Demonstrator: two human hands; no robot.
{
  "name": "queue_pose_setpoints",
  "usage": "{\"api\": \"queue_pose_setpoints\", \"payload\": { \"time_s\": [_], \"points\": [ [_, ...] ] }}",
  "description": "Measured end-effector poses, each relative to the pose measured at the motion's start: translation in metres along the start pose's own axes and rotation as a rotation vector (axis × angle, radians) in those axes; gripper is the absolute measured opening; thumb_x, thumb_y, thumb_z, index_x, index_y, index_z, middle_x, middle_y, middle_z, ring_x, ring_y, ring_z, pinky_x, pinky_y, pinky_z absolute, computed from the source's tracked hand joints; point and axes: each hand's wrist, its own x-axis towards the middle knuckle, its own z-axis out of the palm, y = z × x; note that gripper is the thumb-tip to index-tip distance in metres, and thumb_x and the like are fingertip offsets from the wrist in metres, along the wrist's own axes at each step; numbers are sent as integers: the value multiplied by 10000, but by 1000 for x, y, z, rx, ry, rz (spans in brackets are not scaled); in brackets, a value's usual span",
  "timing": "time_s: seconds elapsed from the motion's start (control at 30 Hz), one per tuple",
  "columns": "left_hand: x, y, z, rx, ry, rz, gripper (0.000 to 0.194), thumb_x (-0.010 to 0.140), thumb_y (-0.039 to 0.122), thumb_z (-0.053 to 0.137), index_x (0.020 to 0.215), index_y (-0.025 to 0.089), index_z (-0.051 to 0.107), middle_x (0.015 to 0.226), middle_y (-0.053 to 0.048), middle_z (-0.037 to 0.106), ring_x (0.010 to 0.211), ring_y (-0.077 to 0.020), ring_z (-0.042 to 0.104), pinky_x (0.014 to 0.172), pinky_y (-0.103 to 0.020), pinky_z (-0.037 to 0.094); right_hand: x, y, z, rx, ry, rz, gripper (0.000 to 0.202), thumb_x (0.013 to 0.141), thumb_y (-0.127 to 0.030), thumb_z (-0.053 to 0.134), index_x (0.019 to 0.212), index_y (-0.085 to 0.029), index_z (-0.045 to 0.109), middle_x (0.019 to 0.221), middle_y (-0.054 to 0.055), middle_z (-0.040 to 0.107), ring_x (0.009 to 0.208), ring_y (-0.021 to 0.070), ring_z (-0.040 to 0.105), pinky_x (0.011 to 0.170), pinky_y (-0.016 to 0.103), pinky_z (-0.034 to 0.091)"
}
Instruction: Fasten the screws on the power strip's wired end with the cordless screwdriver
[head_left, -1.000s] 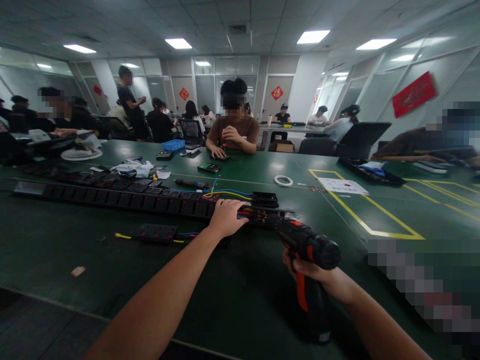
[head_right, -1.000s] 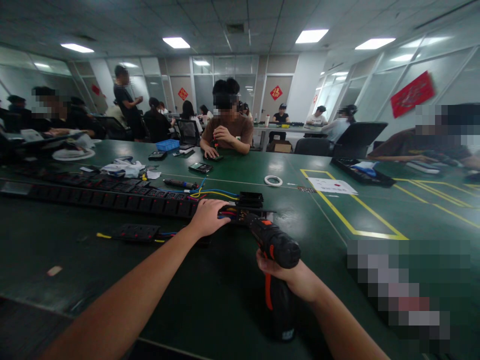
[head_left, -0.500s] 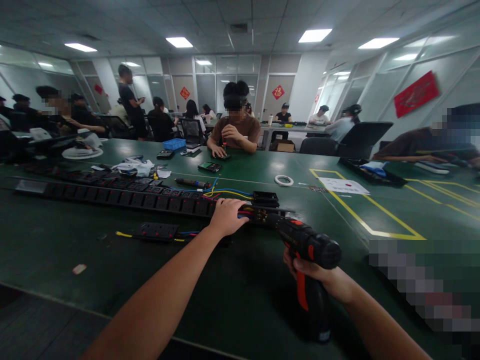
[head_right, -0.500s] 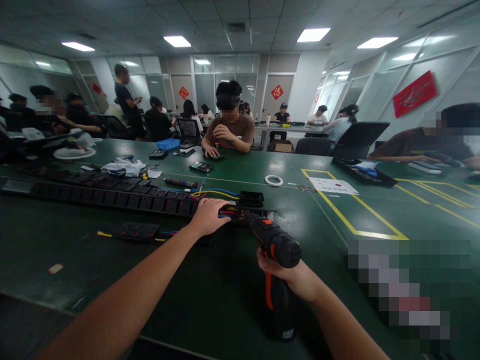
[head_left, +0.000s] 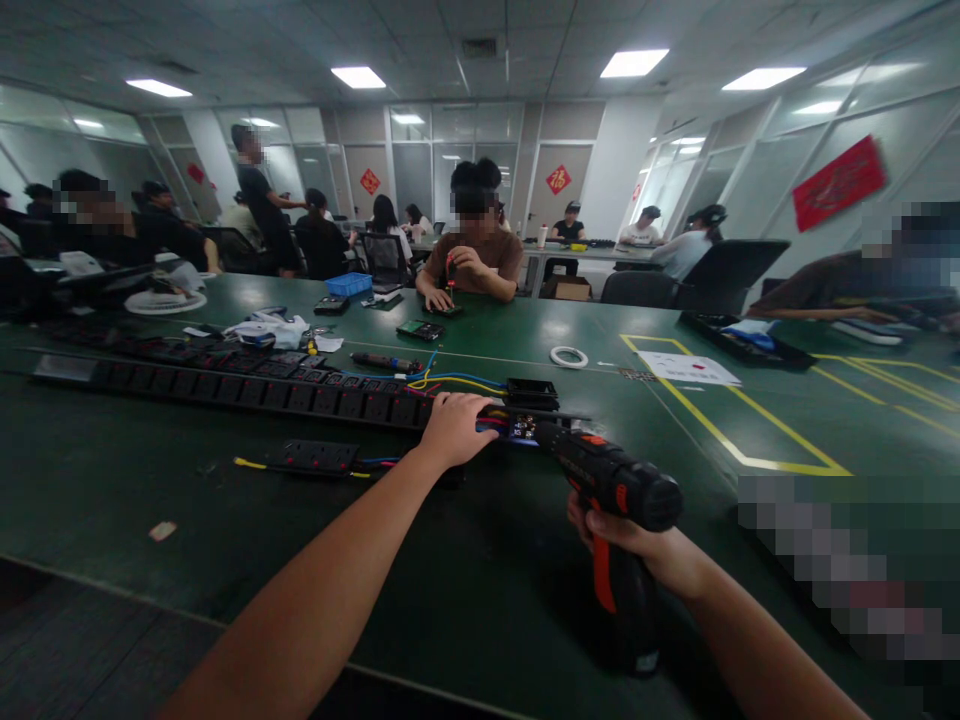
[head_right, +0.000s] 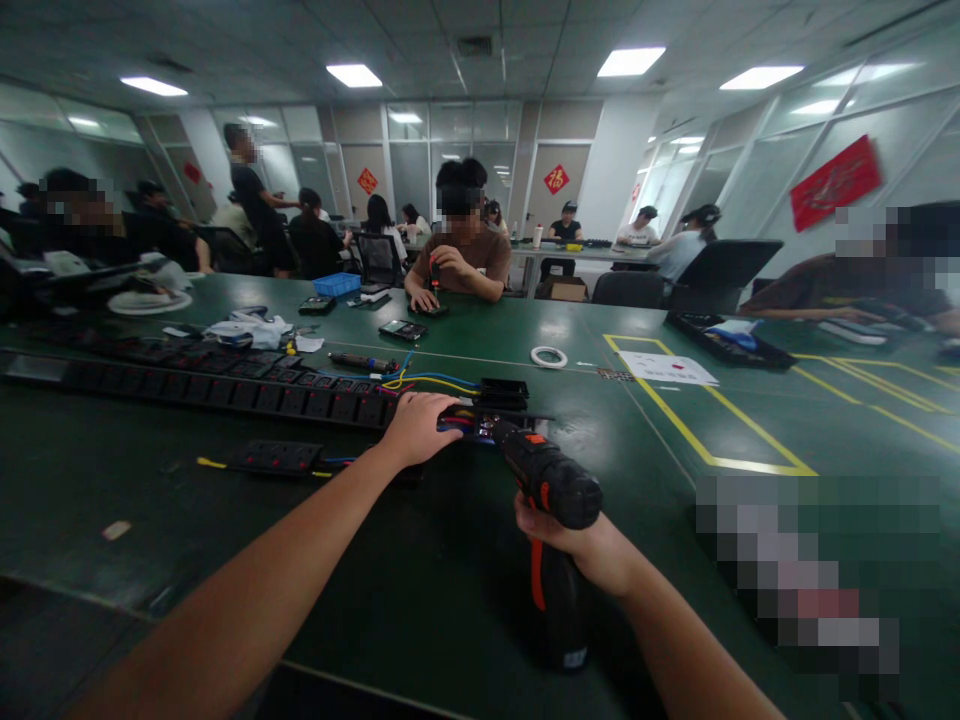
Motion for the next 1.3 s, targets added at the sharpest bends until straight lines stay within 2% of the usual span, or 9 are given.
{"api": "queue_pose_setpoints", "payload": {
  "time_s": [0.5, 0.67, 0.9, 1.03, 1.1, 1.2, 1.3],
  "points": [
    [0, 0, -1, 10, -2, -2, 514, 872, 468, 732, 1341, 274, 649, 1408, -54, 665, 1310, -298, 563, 1144, -504, 316, -1, -3, 0, -62, -1, 0, 525, 750, -664, 792, 943, -187, 688, 839, 45, 623, 738, 213, 579, 667, 356, 507],
    [0, 1, -2, 6, 1, -1, 509, 871, 462, 732, 1338, 274, 649, 1405, -51, 666, 1304, -295, 570, 1144, -503, 318, -1, -9, 4, -33, 4, -9, 527, 739, -665, 806, 951, -195, 698, 868, 47, 619, 769, 217, 563, 718, 380, 503],
    [0, 2, -1, 4, 0, -9, 496, 878, 473, 729, 1329, 277, 658, 1402, -54, 671, 1303, -294, 569, 1141, -494, 313, -4, -13, 7, -10, 8, 1, 544, 701, -668, 833, 925, -191, 700, 846, 46, 618, 760, 214, 560, 699, 367, 490],
    [1, 3, -1, -29, 24, -16, 362, 1018, 472, 526, 1281, 283, 688, 1367, -31, 696, 1273, -266, 589, 1115, -484, 330, -4, -11, 6, -14, 11, -11, 525, 708, -650, 833, 919, -189, 700, 846, 46, 620, 754, 212, 562, 711, 379, 505],
    [1, 4, 0, -42, 40, -19, 362, 1061, 427, 433, 1259, 282, 699, 1343, -21, 711, 1251, -250, 603, 1100, -476, 344, -3, -11, 6, -15, 15, -16, 526, 708, -647, 833, 930, -189, 702, 854, 48, 624, 758, 215, 566, 723, 389, 513],
    [1, 3, 0, -23, 28, -9, 356, 983, 431, 588, 1289, 278, 686, 1363, -37, 698, 1270, -273, 590, 1117, -489, 332, -4, -11, 6, -11, 13, -16, 513, 720, -639, 827, 930, -188, 702, 859, 49, 627, 756, 217, 567, 735, 395, 515],
    [0, 1, 2, -6, 13, -2, 474, 874, 421, 731, 1324, 290, 664, 1387, -44, 680, 1293, -295, 574, 1141, -505, 314, -4, -11, 6, -6, 10, -6, 501, 728, -630, 825, 933, -190, 702, 869, 50, 629, 754, 217, 565, 735, 395, 509]
  ]
}}
